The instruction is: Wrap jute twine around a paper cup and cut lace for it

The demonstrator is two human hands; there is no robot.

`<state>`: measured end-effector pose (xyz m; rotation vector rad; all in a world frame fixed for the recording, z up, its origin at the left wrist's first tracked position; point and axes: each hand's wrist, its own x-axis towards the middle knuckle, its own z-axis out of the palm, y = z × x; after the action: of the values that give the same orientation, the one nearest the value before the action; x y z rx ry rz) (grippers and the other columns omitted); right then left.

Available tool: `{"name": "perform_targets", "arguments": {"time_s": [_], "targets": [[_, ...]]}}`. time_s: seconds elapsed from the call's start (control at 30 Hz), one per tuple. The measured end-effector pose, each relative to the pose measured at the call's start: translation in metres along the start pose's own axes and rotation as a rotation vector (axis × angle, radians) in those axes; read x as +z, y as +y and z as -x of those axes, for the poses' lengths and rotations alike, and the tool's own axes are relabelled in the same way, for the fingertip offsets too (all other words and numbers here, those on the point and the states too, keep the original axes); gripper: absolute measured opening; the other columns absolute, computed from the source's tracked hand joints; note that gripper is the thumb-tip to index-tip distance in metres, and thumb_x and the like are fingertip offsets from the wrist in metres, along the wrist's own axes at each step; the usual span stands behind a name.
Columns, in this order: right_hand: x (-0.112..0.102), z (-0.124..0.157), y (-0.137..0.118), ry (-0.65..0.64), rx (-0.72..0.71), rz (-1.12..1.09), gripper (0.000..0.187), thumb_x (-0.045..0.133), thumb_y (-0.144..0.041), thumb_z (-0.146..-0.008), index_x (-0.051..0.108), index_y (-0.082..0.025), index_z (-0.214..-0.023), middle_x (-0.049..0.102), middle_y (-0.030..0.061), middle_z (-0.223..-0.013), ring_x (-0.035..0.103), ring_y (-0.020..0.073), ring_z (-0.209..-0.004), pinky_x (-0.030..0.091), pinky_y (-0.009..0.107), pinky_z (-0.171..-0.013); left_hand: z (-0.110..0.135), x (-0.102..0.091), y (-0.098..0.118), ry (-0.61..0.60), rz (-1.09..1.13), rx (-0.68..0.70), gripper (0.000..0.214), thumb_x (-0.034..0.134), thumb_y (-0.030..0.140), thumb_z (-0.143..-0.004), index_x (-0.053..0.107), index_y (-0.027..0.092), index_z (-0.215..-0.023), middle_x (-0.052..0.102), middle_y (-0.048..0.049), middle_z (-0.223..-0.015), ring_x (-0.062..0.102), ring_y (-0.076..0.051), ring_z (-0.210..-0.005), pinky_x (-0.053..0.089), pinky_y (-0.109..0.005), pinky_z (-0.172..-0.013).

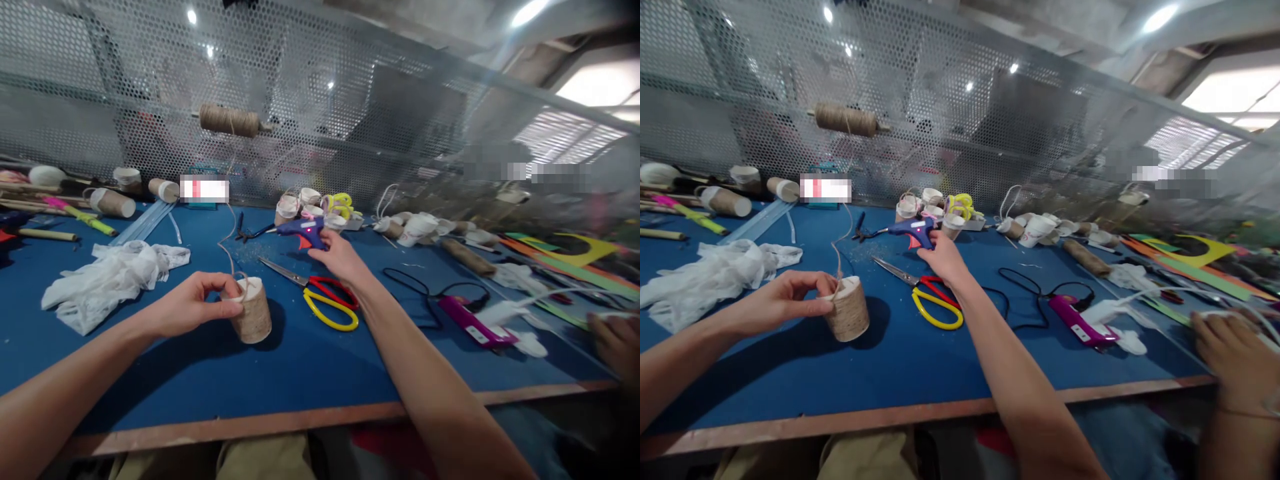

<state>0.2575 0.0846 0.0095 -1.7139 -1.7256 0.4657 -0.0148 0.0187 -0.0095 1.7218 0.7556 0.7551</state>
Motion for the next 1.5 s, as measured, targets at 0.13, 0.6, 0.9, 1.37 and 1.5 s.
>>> {"name": "perform_targets", "arguments": {"time_s": [0.13,0.6,0.9,1.37,1.5], "targets": [[-0.011,0.037,-0.023,-0.087,-0.009,-0.168,0.021,0.059,-0.033,-0.074,0.060,-0.013,-0.081,0.059,0.0024,-0.062,0.055,0.0144,-0.057,0.047,0.027,-0.053,-0.003,-0.002,-0.005,0.122,0.021,-0.011,0.017,0.062,0.027,-0.072,0.054,0.015,-0.063,0.060,-0.0011,-0.074,0.053,-0.015,-0.074,0.041,-0.028,-0.071],[0.006,0.103,-0.030,-0.104,-0.501,0.072,0.013,0.057,-0.029,-0.079,0.066,-0.023,-0.086,0.069,0.0044,-0.080,0.064,0.0231,-0.079,0.052,0.036,-0.073,-0.008,-0.007,-0.016,0.209,0.010,-0.101,0.019,0.063,0.032,-0.072,0.055,0.015,-0.065,0.058,0.0005,-0.069,0.052,-0.013,-0.068,0.040,-0.026,-0.067],[0.012,0.104,-0.011,-0.095,-0.907,0.605,0.033,0.041,-0.017,-0.085,0.069,-0.023,-0.101,0.069,0.0070,-0.066,0.064,0.0233,-0.057,0.053,0.036,-0.055,-0.008,-0.004,-0.016,0.212,-0.001,-0.084,0.020,0.062,0.033,-0.072,0.054,0.015,-0.066,0.061,-0.0012,-0.072,0.054,-0.014,-0.070,0.042,-0.027,-0.067],[0.010,0.105,-0.013,-0.100,-0.752,0.414,0.026,0.049,-0.023,-0.083,0.068,-0.023,-0.099,0.070,0.0090,-0.078,0.065,0.0266,-0.073,0.053,0.038,-0.066,-0.010,-0.002,-0.016,0.237,-0.009,-0.085,0.022,0.062,0.034,-0.072,0.054,0.015,-0.066,0.056,0.0003,-0.068,0.049,-0.013,-0.067,0.038,-0.026,-0.067],[0.006,0.105,-0.016,-0.113,-0.965,0.545,0.035,0.039,-0.013,-0.084,0.070,-0.019,-0.100,0.068,0.0092,-0.062,0.062,0.0233,-0.052,0.052,0.035,-0.052,-0.009,-0.002,-0.017,0.236,-0.006,-0.078,0.021,0.062,0.033,-0.072,0.054,0.015,-0.066,0.057,-0.0003,-0.069,0.050,-0.013,-0.069,0.038,-0.027,-0.068]]}}
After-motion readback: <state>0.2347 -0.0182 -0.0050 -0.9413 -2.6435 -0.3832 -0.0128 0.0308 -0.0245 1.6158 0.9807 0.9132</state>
